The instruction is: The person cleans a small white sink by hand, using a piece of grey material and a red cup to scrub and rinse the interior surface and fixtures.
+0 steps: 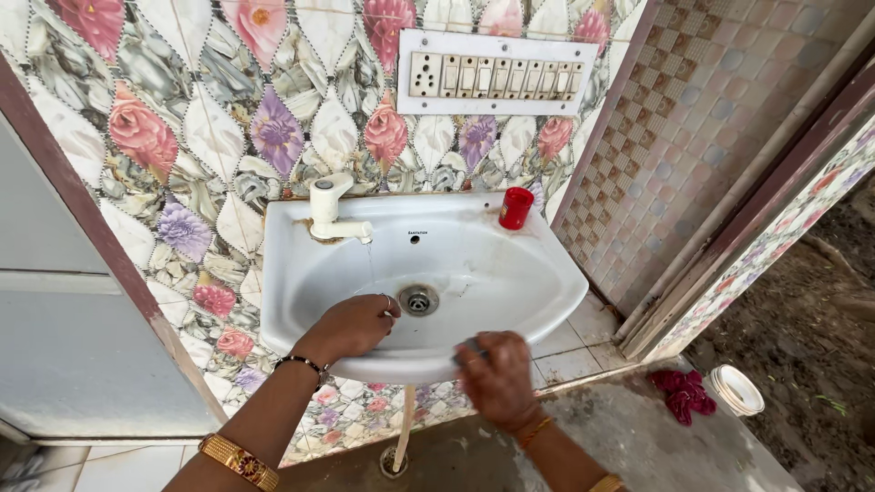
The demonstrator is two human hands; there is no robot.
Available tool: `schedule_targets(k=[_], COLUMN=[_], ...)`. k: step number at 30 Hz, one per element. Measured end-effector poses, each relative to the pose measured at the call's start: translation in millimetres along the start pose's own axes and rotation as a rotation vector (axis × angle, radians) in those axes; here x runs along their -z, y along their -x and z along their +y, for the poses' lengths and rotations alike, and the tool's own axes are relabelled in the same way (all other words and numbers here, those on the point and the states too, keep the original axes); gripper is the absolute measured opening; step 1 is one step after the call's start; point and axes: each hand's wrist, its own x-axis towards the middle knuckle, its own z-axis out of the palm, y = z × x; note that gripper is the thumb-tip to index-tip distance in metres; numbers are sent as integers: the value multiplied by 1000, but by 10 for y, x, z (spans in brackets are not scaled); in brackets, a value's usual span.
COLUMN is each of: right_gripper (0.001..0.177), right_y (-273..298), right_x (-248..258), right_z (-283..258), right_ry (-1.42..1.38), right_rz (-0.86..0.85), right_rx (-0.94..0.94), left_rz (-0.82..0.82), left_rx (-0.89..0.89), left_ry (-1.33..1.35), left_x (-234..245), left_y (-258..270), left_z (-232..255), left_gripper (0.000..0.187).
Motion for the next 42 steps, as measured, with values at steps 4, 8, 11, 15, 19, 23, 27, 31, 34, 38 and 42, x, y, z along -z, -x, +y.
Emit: schedule_targets(k=[4,8,11,15,19,23,27,31,34,38,42], right_gripper=[25,29,36,42,36,25,20,20,19,18,49], right_y=[-75,-401,-698,-1113,-1443,-1484,-1403,-1476,-1472,-1350,-958], right_x=[459,608,446,-129,-153,72,68,-31,-39,109,268], right_z=[726,781,631,53,-674,-989,-995,-923,-1100,-1335,-1197], right_ry=[-87,-96,-77,-253,-311,-168,-176,-223,-216,-217,-192], right_rz=[-18,-243,-868,-1193,-1031,-746,-605,-631,-596,-416,-195], right_rx=[-171,-450,-628,-509,-515,-434,-407,-474,-540,-446,-100], left_rz=[251,341,326,382,541,683,695,747,790,809,848], left_rx=[-55,-8,-6,-79,-117,-161,-259,-509,-593,-501,-468], left_ry=[-104,-69,-195,-249,-234,-190,-328,-356,-305,-278,-262], left_x=[17,148,144,81,154,129,23,65,60,57,-22], left_y=[72,131,183,240,435,776,984,1100,1154,1244,1318], left_z=[-16,-63,-99,-113,83,261,257,128,69,18,75], left_gripper=[32,32,31,30,23,37,42,30,24,21,21])
